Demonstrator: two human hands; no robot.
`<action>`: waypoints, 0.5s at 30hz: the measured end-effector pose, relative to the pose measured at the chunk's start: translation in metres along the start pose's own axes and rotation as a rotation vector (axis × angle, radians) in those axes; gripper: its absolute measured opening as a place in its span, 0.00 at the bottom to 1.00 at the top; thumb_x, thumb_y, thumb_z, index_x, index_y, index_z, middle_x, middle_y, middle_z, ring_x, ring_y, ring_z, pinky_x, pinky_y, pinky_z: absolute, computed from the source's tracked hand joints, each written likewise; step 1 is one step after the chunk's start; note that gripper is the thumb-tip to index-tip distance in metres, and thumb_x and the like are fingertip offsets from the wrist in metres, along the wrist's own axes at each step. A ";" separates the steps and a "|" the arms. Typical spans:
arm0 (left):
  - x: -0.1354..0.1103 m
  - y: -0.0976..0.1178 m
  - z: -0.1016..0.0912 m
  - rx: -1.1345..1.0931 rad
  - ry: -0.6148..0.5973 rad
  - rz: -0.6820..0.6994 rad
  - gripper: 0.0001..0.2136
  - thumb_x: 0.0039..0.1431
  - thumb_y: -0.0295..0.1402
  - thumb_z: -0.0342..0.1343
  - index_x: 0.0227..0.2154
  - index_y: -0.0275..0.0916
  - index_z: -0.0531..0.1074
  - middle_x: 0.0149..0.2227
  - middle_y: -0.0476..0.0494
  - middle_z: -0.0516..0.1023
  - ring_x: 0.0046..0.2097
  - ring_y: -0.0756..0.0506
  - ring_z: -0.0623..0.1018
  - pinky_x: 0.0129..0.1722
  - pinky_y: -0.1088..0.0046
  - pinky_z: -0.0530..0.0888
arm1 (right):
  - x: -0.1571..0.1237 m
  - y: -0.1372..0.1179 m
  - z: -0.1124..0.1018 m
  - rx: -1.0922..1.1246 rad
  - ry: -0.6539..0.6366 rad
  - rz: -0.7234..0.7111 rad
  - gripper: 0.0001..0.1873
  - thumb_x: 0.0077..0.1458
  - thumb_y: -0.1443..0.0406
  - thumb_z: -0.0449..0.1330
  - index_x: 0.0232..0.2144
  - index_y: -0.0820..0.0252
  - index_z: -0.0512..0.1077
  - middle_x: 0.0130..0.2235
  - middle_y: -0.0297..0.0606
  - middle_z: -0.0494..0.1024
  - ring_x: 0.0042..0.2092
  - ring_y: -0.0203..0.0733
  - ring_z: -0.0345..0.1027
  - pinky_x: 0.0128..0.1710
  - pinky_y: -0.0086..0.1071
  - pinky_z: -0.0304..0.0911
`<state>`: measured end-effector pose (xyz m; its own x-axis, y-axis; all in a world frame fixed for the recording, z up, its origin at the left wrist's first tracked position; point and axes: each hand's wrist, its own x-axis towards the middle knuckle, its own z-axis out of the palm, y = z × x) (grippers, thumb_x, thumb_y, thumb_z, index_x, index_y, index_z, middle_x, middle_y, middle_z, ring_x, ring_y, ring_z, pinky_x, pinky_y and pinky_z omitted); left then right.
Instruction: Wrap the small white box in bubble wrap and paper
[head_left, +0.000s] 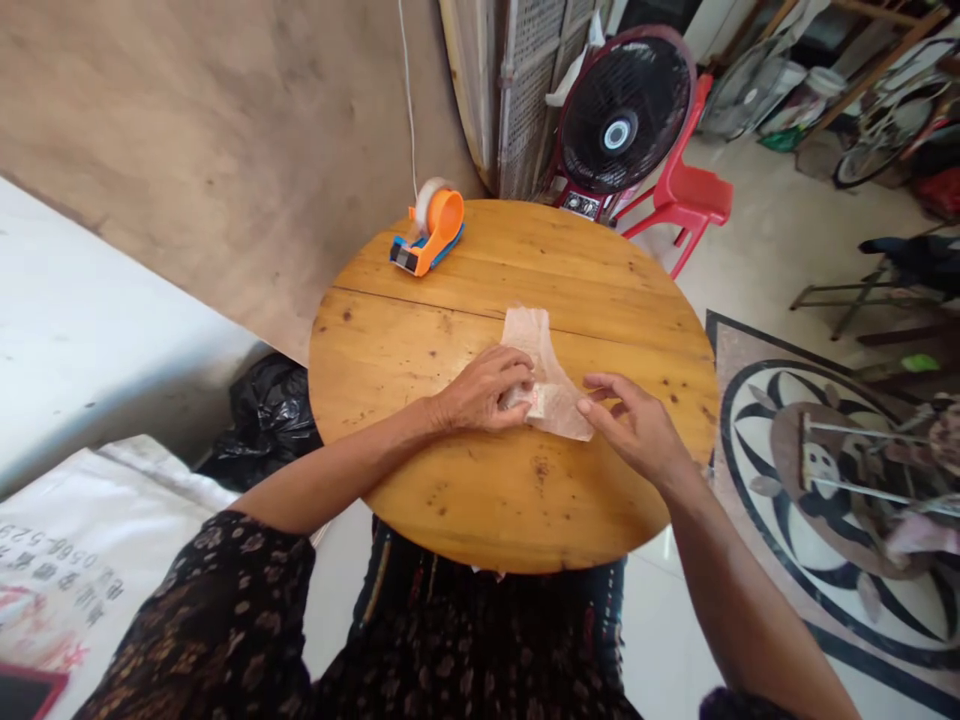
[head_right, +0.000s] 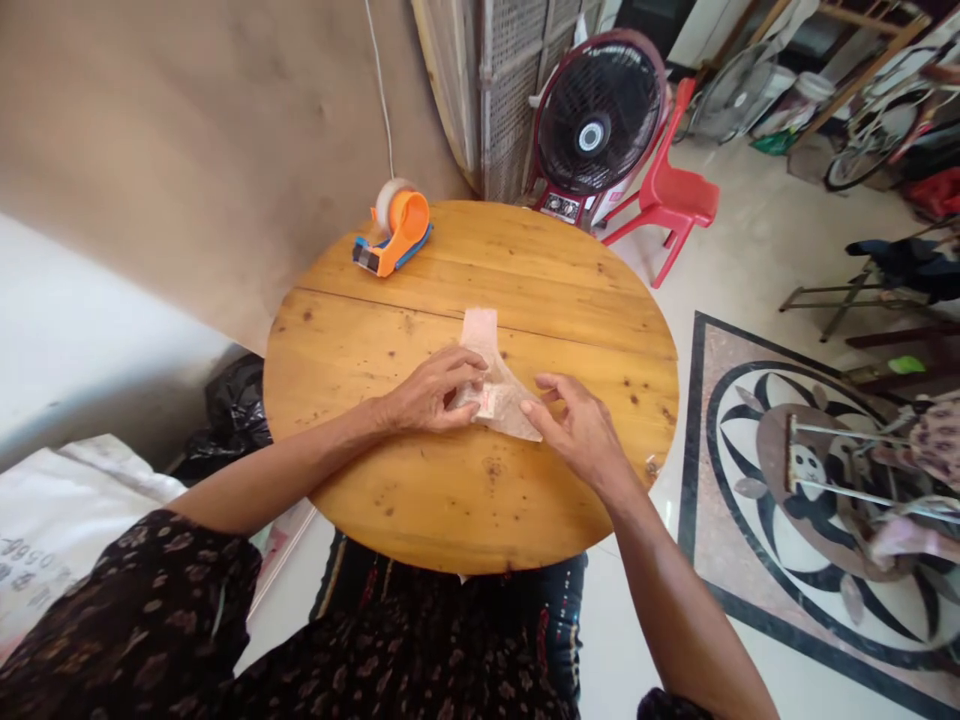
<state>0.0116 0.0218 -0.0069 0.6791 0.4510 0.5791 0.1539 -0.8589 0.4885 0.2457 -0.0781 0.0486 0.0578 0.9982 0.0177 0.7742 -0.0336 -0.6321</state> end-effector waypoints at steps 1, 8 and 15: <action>0.000 0.000 0.000 -0.002 0.005 0.010 0.07 0.56 0.32 0.55 0.37 0.38 0.71 0.46 0.36 0.76 0.49 0.40 0.76 0.50 0.60 0.73 | 0.006 -0.006 0.002 0.008 0.005 -0.003 0.25 0.57 0.49 0.59 0.49 0.60 0.74 0.44 0.44 0.80 0.37 0.44 0.74 0.34 0.35 0.67; -0.001 -0.001 0.000 -0.021 -0.011 0.000 0.06 0.56 0.32 0.55 0.37 0.38 0.70 0.45 0.36 0.77 0.49 0.41 0.77 0.50 0.61 0.74 | 0.050 -0.002 0.016 0.006 -0.038 -0.007 0.16 0.55 0.56 0.55 0.23 0.59 0.70 0.23 0.34 0.71 0.27 0.37 0.63 0.27 0.31 0.54; 0.000 -0.001 -0.002 -0.048 -0.042 -0.026 0.07 0.56 0.32 0.55 0.37 0.39 0.70 0.46 0.36 0.76 0.49 0.41 0.76 0.50 0.60 0.74 | 0.036 0.030 0.019 0.324 -0.042 0.182 0.17 0.52 0.51 0.58 0.26 0.59 0.69 0.21 0.32 0.69 0.23 0.36 0.60 0.24 0.30 0.54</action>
<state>0.0098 0.0227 -0.0061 0.7050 0.4616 0.5384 0.1382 -0.8341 0.5340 0.2591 -0.0422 0.0161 0.1452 0.9787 -0.1451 0.5135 -0.1999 -0.8345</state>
